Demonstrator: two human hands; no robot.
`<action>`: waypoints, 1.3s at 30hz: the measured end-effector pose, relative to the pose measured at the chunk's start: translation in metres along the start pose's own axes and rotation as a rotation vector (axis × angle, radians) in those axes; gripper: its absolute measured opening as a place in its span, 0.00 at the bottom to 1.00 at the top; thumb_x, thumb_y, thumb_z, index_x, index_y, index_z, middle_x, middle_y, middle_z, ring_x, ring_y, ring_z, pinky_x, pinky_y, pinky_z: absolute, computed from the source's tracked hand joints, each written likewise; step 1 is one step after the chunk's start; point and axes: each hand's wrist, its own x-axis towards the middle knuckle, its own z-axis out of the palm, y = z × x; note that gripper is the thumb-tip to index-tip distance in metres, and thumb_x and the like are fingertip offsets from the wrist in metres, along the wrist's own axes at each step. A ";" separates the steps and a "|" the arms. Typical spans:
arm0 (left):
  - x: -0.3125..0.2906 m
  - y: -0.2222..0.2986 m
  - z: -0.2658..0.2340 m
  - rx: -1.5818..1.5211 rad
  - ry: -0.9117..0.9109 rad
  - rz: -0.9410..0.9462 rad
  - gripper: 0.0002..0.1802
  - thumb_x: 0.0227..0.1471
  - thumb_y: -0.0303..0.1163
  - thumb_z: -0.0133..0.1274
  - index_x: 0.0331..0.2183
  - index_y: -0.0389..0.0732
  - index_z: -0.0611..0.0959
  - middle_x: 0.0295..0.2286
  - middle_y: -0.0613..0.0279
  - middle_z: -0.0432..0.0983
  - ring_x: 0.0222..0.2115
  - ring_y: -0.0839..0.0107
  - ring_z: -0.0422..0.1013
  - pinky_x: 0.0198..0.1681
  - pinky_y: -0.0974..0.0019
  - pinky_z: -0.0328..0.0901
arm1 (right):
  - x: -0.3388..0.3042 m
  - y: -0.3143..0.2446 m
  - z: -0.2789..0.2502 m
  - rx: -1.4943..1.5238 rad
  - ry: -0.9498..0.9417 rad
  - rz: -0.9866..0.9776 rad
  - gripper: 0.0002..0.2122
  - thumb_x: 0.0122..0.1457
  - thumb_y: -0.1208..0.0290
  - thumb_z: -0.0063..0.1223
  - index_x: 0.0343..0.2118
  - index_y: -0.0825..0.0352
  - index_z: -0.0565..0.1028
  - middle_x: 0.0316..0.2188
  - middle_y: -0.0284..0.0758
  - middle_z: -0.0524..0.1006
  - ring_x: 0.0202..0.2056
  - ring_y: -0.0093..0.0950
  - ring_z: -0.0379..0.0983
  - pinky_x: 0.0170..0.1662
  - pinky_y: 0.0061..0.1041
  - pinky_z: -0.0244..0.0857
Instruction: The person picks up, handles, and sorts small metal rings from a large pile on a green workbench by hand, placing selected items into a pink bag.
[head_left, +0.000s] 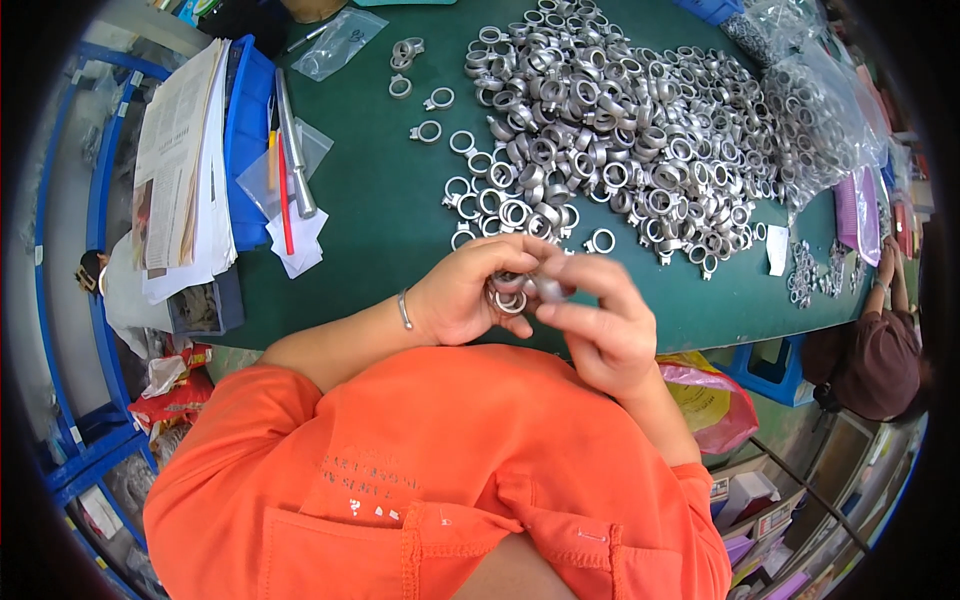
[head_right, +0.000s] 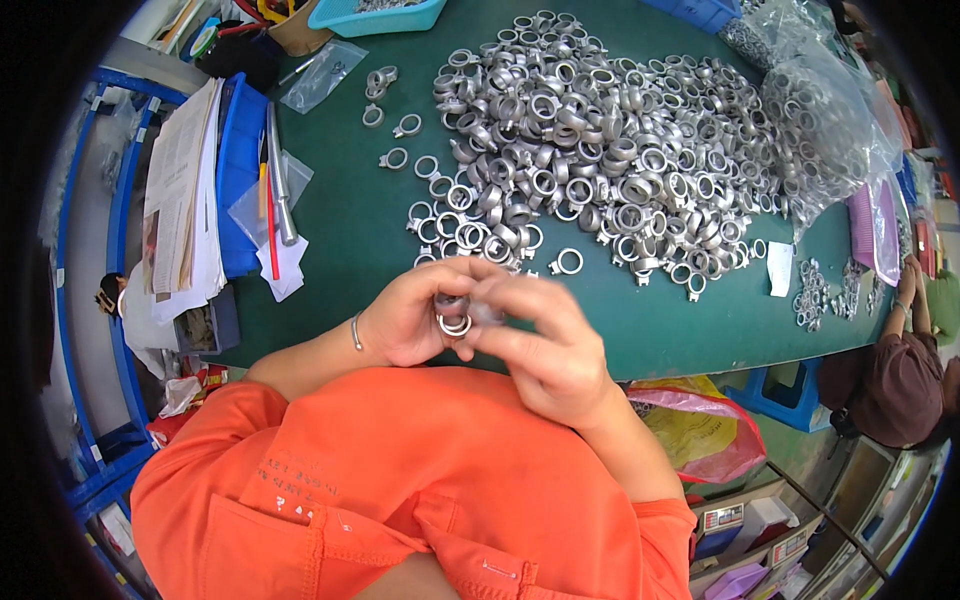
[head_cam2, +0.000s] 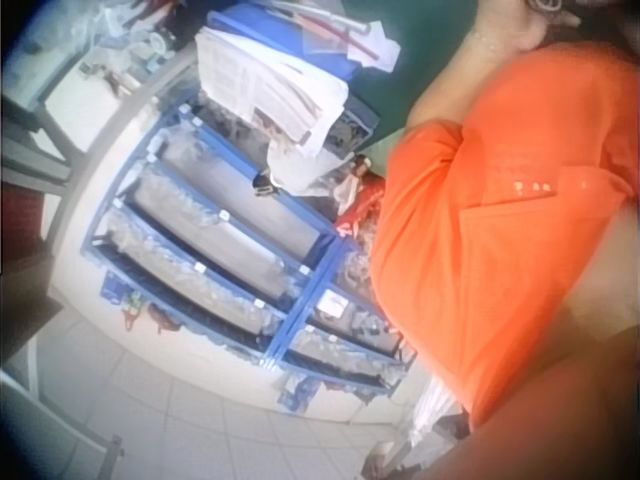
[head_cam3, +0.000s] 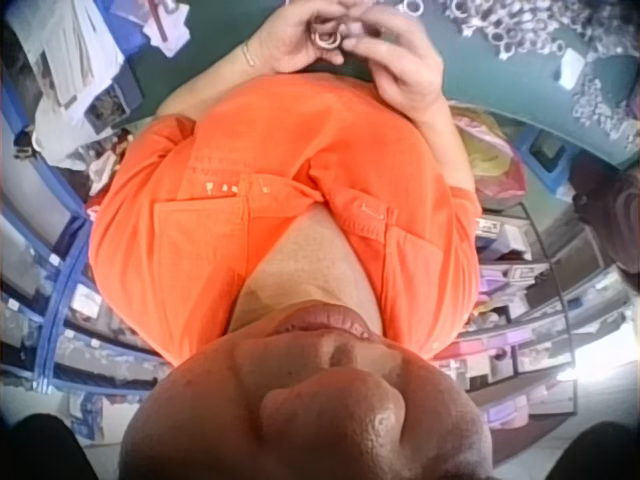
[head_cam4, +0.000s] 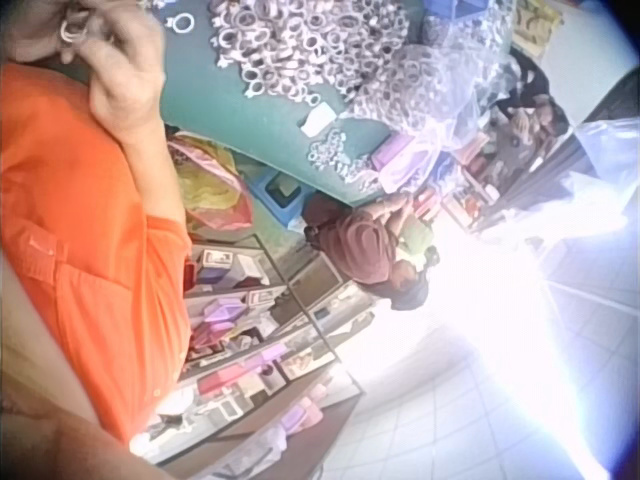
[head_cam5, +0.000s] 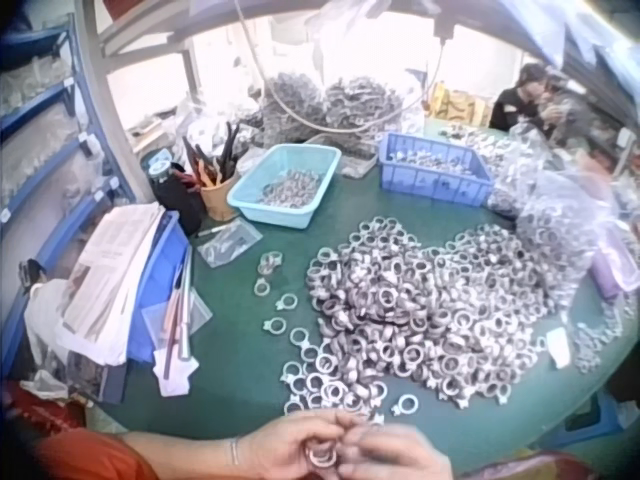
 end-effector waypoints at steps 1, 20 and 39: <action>-0.001 -0.001 -0.005 -0.144 -0.046 -0.088 0.13 0.50 0.30 0.43 0.38 0.35 0.73 0.27 0.58 0.72 0.24 0.71 0.71 0.19 0.69 0.71 | -0.001 -0.003 0.001 0.083 -0.029 0.002 0.12 0.37 0.87 0.53 0.28 0.69 0.76 0.38 0.41 0.72 0.35 0.35 0.70 0.38 0.27 0.64; -0.004 -0.003 0.011 0.346 0.129 0.022 0.09 0.47 0.28 0.54 0.31 0.33 0.75 0.23 0.61 0.71 0.21 0.77 0.68 0.14 0.78 0.59 | -0.016 0.005 -0.001 0.021 0.159 0.369 0.10 0.45 0.83 0.57 0.32 0.72 0.75 0.33 0.40 0.73 0.30 0.26 0.72 0.32 0.19 0.67; -0.004 -0.006 0.007 0.320 0.094 0.044 0.10 0.46 0.30 0.57 0.31 0.35 0.76 0.24 0.65 0.72 0.19 0.81 0.67 0.13 0.80 0.56 | -0.019 0.002 0.002 0.096 0.122 0.368 0.14 0.41 0.83 0.59 0.34 0.71 0.75 0.33 0.42 0.75 0.34 0.32 0.73 0.36 0.24 0.67</action>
